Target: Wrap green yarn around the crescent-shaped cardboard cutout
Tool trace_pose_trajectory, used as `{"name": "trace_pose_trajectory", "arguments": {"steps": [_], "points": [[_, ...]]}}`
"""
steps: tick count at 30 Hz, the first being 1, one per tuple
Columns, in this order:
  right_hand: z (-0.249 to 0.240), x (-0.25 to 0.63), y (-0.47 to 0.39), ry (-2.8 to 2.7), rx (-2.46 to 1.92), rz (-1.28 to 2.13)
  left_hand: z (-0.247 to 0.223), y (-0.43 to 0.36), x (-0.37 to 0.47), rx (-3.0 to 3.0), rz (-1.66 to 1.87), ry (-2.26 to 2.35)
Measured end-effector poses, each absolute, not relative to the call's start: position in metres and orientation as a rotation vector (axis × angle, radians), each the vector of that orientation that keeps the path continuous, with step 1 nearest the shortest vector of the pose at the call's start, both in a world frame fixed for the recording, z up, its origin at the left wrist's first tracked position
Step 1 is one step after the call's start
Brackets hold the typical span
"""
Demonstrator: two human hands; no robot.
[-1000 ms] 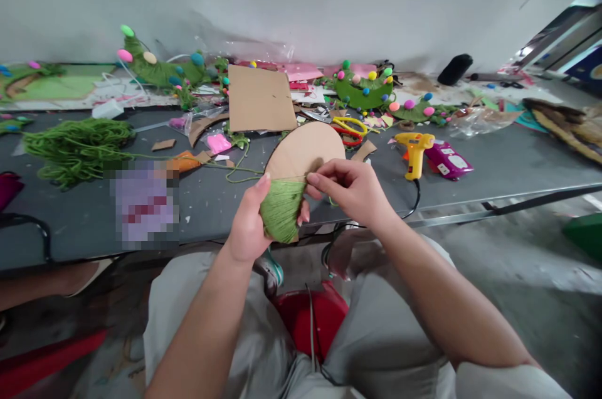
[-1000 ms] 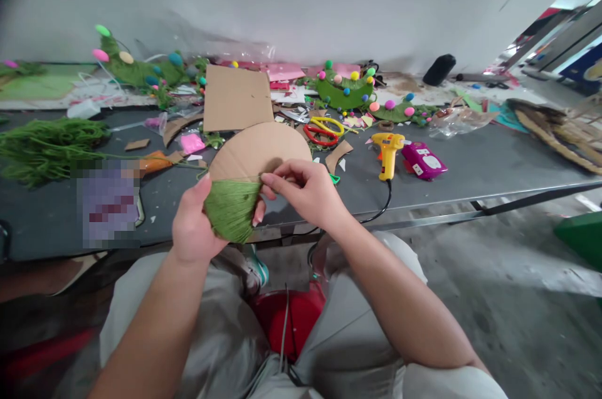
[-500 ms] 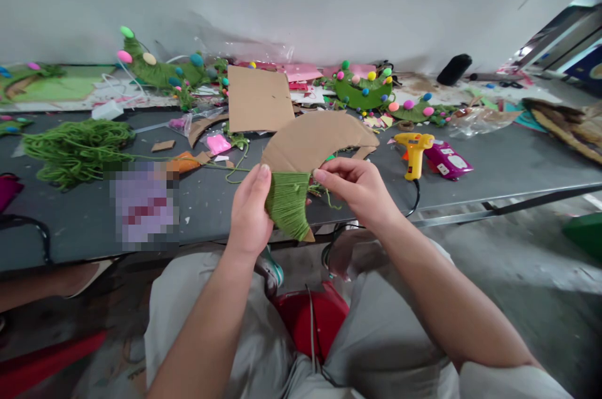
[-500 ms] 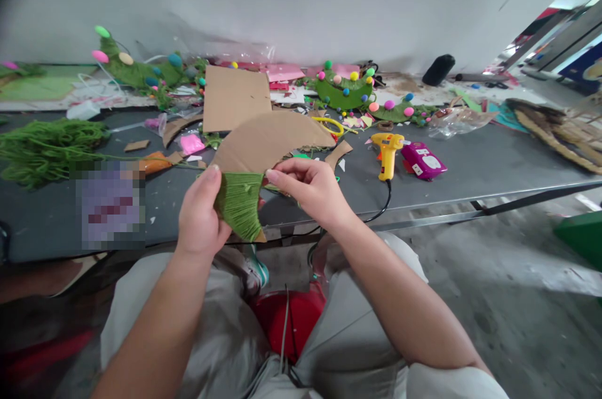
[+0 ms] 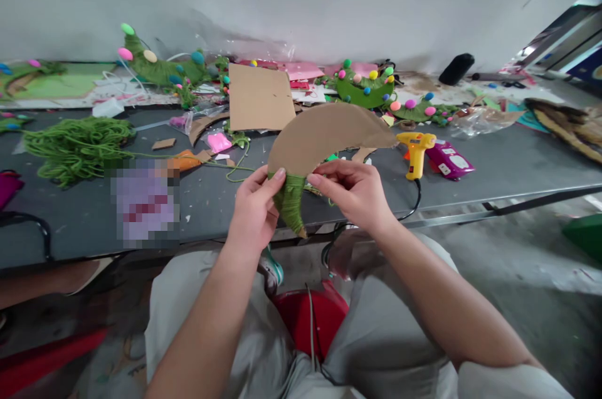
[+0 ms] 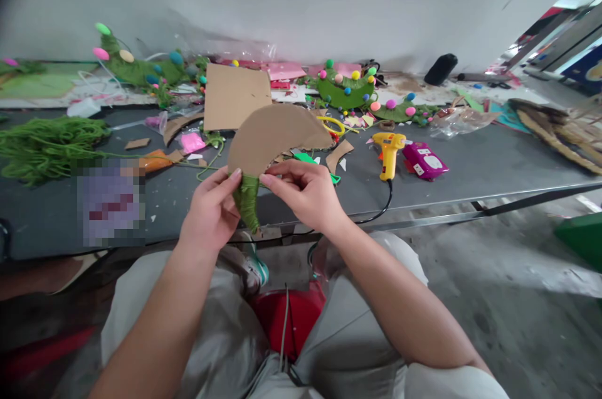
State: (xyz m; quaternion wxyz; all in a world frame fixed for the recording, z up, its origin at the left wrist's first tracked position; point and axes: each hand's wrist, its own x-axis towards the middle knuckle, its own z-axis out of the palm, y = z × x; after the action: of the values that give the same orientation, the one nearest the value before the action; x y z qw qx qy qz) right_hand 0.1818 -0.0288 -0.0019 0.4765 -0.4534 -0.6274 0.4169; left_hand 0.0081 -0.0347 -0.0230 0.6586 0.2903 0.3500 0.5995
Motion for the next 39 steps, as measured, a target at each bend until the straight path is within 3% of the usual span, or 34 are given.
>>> {"name": "trace_pose_trajectory", "arguments": {"steps": [19,29,39], "points": [[0.0,0.188,-0.011,-1.418,-0.954,1.665,-0.014,-0.046,0.014,0.327,0.839,0.359],[-0.003,0.203,-0.002,-1.248,-1.069,1.422,-0.015,-0.039,-0.004,0.661,1.023,0.577],[-0.005,0.192,-0.008,-1.487,-1.09,1.25,-0.03,-0.035,0.0,1.149,1.295,1.005]]}}
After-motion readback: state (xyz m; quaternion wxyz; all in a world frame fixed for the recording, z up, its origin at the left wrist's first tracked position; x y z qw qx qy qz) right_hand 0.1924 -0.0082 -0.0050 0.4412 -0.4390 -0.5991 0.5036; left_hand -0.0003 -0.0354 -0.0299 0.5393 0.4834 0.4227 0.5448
